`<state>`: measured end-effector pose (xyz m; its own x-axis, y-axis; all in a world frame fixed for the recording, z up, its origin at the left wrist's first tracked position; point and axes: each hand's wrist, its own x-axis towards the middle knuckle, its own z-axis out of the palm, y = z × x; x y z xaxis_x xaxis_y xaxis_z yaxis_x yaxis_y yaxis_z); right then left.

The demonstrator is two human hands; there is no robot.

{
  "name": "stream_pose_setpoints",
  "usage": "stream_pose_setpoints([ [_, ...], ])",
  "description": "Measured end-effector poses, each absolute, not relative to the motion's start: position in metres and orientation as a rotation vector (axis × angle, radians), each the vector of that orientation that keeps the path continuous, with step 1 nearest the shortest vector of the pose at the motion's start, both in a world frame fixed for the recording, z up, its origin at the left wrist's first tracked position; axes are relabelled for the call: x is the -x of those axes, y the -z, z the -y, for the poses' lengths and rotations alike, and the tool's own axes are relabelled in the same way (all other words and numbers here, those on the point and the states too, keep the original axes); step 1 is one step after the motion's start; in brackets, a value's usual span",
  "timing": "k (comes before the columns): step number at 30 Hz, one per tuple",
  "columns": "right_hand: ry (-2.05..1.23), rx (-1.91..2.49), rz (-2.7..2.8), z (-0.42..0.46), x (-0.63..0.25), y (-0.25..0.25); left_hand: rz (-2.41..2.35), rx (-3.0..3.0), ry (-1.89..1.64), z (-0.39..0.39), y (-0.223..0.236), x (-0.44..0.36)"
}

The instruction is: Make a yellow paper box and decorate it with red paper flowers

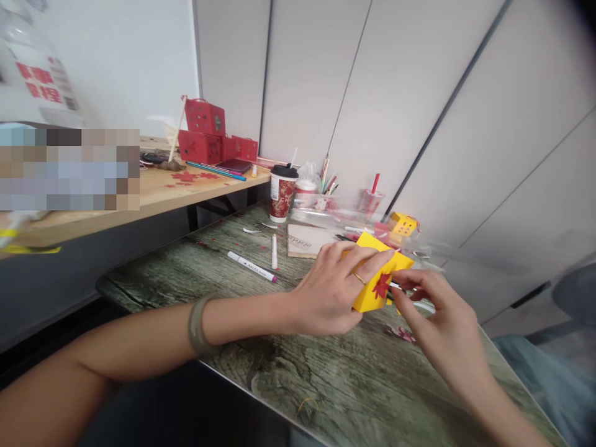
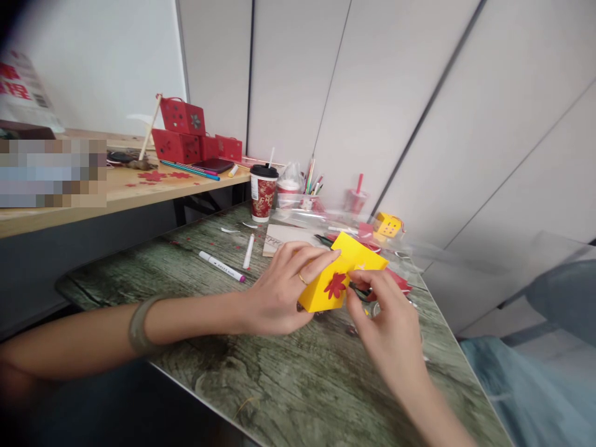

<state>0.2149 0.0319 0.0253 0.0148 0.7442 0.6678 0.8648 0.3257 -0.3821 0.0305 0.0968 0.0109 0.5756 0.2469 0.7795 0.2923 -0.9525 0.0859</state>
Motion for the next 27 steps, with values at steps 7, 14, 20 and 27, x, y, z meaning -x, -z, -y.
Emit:
stream_pose_setpoints([
  [7,-0.123,1.474,1.683,-0.039,-0.217,-0.025,0.468,2.732,1.256,-0.095,-0.011,-0.029],
  [14,-0.378,1.473,1.602,-0.043,-0.218,-0.030,0.357,2.592,1.179,-0.093,-0.009,-0.028],
  [20,-0.191,1.471,1.610,-0.038,-0.216,-0.024,0.366,2.580,1.230,-0.090,-0.007,-0.030],
  [27,0.155,1.392,1.647,-0.030,-0.205,-0.024,0.420,2.558,1.293,-0.091,-0.007,-0.030],
])
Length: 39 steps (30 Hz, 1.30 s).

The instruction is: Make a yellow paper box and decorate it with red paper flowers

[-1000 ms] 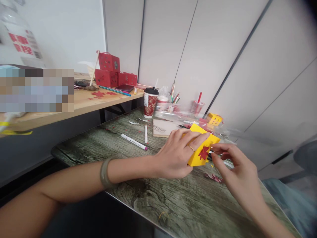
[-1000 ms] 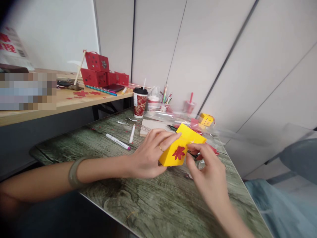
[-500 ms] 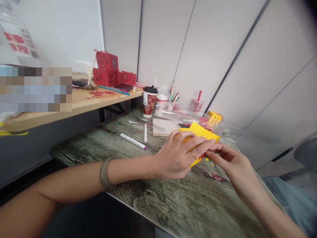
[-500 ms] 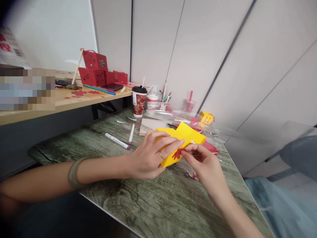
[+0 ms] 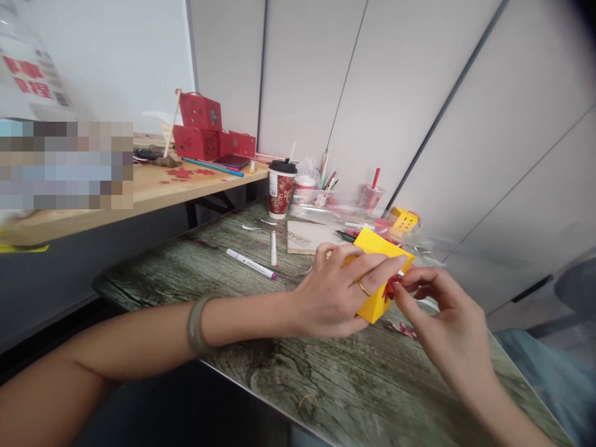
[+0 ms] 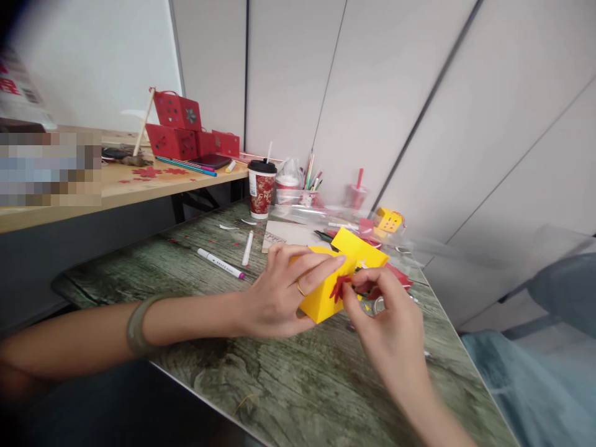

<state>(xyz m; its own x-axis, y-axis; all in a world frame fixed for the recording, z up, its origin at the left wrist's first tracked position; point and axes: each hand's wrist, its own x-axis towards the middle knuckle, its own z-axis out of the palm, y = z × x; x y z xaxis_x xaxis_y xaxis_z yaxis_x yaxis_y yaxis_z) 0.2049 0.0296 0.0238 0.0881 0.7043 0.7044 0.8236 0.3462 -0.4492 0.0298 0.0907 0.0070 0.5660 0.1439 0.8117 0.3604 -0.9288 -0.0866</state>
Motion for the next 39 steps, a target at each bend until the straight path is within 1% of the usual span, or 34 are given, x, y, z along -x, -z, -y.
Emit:
stream_pose_setpoints([
  [5,0.570,1.143,1.884,-0.0237,-0.2024,-0.0285,0.506,2.534,1.425,-0.0915,-0.0073,-0.0307],
  [10,0.682,1.048,1.994,-0.0245,-0.2029,-0.0253,0.501,2.562,1.439,-0.0924,-0.0066,-0.0317],
  [16,0.672,1.021,2.016,-0.0244,-0.1998,-0.0257,0.423,2.527,1.423,-0.0934,-0.0048,-0.0313],
  [27,0.703,1.040,1.999,-0.0225,-0.1991,-0.0232,0.419,2.526,1.405,-0.0940,-0.0043,-0.0306],
  [35,0.441,1.178,1.961,-0.0204,-0.2004,-0.0274,0.310,2.548,1.375,-0.0960,-0.0042,-0.0293],
  [39,0.459,1.116,2.011,-0.0206,-0.2042,-0.0317,0.352,2.612,1.486,-0.0979,-0.0067,-0.0293],
])
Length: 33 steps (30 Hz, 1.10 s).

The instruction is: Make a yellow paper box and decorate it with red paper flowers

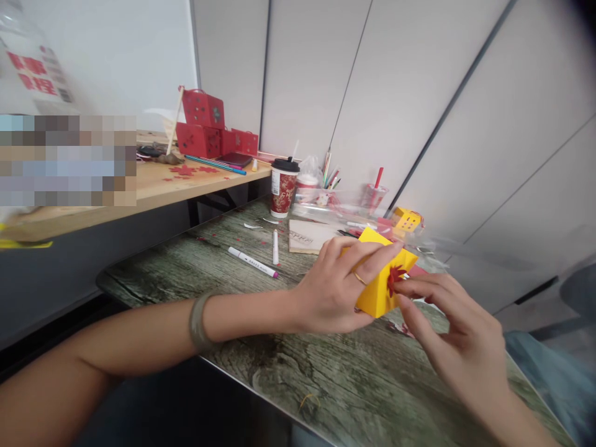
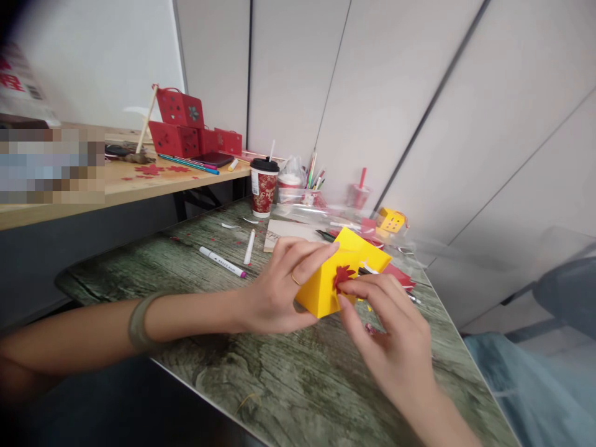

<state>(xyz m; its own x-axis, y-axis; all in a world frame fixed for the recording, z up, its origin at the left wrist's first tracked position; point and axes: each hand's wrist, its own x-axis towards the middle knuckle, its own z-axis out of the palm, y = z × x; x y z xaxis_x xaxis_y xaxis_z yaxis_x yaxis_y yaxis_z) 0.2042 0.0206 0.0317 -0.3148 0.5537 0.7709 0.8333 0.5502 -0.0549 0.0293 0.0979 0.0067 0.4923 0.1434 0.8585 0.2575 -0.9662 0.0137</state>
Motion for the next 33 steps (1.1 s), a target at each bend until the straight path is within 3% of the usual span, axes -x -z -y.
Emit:
stream_pose_setpoints([
  [20,1.189,0.786,2.293,-0.015,-0.229,-0.040,0.103,2.738,1.584,-0.108,-0.017,-0.027],
  [27,1.052,0.857,2.177,-0.016,-0.218,-0.038,0.031,2.731,1.516,-0.105,-0.017,-0.026],
  [33,0.652,0.941,2.107,-0.012,-0.214,-0.043,0.025,2.752,1.579,-0.107,-0.021,-0.026],
])
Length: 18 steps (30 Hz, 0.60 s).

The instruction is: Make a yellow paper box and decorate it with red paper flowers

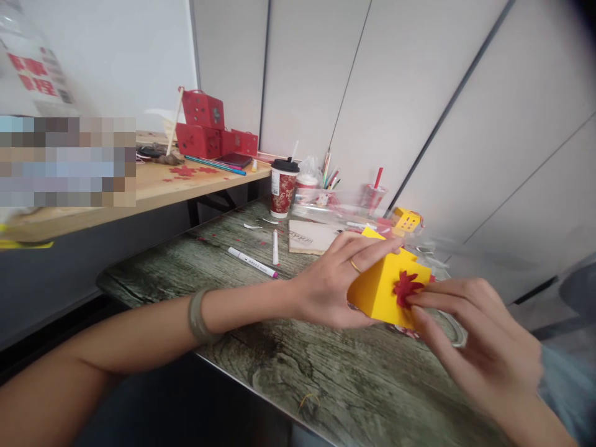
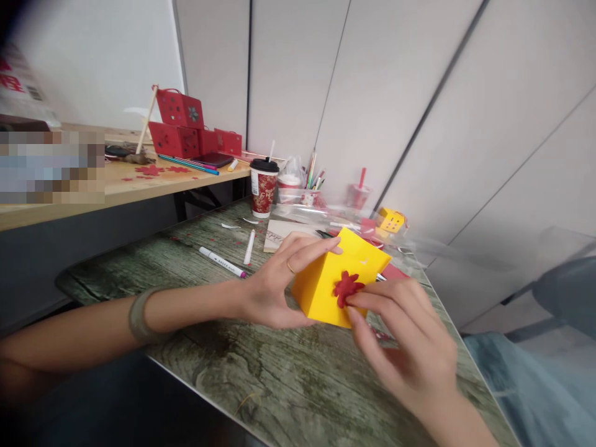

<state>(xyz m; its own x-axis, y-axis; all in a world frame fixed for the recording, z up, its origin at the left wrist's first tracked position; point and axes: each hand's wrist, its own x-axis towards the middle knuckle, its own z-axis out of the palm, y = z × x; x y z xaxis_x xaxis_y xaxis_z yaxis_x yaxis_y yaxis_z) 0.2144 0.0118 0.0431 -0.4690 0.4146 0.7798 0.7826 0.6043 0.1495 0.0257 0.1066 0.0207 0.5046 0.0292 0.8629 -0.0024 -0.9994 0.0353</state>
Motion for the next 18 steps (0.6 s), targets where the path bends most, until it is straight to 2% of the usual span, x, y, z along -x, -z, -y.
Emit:
stream_pose_setpoints([
  [3,0.667,0.881,2.067,-0.009,-0.221,-0.044,-0.053,-2.622,-1.522,-0.109,-0.024,-0.025],
  [14,1.123,0.894,2.140,-0.009,-0.233,-0.044,0.068,-2.709,-1.332,-0.111,-0.033,-0.021],
  [18,1.075,0.842,2.135,-0.010,-0.233,-0.041,0.102,-2.731,-1.383,-0.109,-0.033,-0.021],
])
